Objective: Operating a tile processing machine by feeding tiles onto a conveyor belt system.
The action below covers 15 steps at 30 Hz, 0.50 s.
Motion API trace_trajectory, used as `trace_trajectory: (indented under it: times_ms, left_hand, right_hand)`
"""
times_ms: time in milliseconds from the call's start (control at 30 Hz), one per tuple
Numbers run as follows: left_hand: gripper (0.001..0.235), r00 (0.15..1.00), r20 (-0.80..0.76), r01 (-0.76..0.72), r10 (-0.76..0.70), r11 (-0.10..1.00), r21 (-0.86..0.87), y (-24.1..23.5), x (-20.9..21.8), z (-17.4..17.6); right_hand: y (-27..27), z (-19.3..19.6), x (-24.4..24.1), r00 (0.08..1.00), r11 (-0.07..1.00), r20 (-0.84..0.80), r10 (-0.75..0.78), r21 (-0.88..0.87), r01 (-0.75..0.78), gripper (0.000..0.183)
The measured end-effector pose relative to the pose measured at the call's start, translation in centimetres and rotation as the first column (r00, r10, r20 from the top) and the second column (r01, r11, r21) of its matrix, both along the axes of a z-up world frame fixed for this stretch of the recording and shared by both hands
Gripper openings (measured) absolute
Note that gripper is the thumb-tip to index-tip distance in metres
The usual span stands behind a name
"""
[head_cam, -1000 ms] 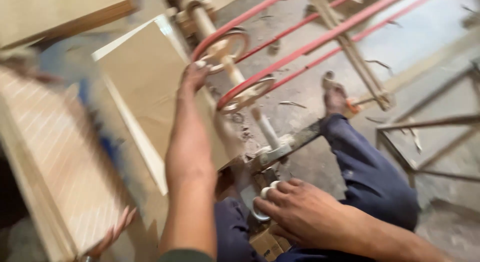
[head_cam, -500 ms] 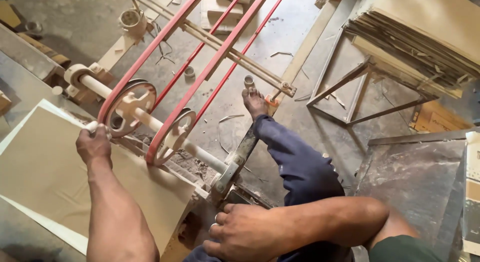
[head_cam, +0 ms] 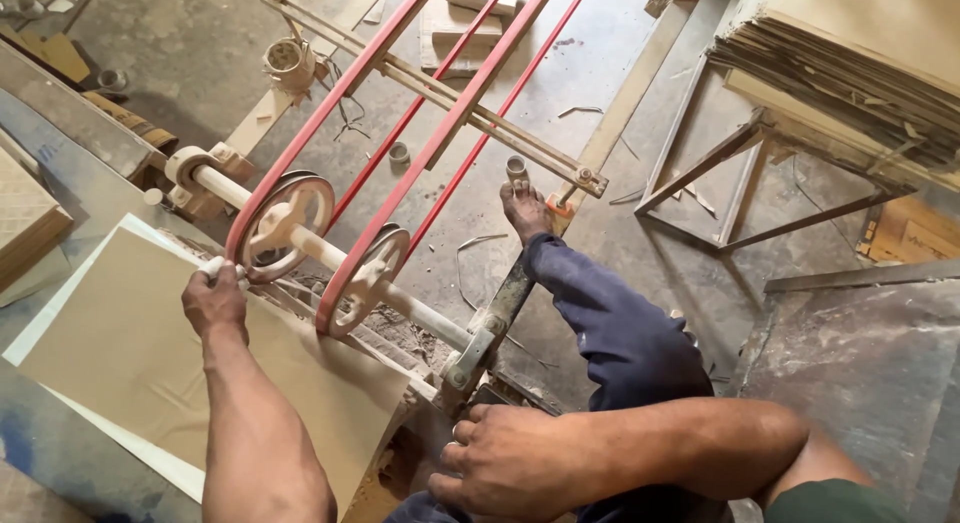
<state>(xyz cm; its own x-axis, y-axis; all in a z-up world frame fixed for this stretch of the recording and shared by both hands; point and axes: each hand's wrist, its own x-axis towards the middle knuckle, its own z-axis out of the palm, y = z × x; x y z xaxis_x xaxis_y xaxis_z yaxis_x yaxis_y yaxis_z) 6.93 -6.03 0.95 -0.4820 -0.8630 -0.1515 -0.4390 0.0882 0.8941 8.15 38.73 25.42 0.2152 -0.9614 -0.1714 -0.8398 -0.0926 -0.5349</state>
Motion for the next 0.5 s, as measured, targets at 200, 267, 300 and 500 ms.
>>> trace_trajectory:
  times_ms: [200, 267, 300, 500]
  left_hand:
    - [0.032, 1.0, -0.006, 0.016, -0.016, 1.0, -0.018, 0.08, -0.38, -0.31]
    - [0.032, 1.0, 0.004, 0.014, -0.014, 1.0, -0.023, 0.07, -0.37, -0.33]
    - [0.032, 1.0, 0.011, 0.016, -0.015, 0.999, -0.028, 0.07, -0.39, -0.31]
    - [0.032, 1.0, 0.004, -0.006, 0.006, 1.0, 0.013, -0.03, -0.31, -0.67]
  right_hand:
    - [0.48, -0.37, 0.11, 1.0, 0.998, -0.027, -0.006, -0.062, 0.005, 0.043]
    - [0.43, -0.41, 0.06, 1.0, 0.998, -0.015, -0.001, -0.058, 0.0, 0.045]
    - [0.42, -0.42, 0.03, 1.0, 0.999, -0.006, 0.0, -0.054, 0.0, 0.047]
    - [0.36, 0.0, -0.12, 1.0, 0.998, -0.005, 0.01, -0.059, -0.011, 0.049]
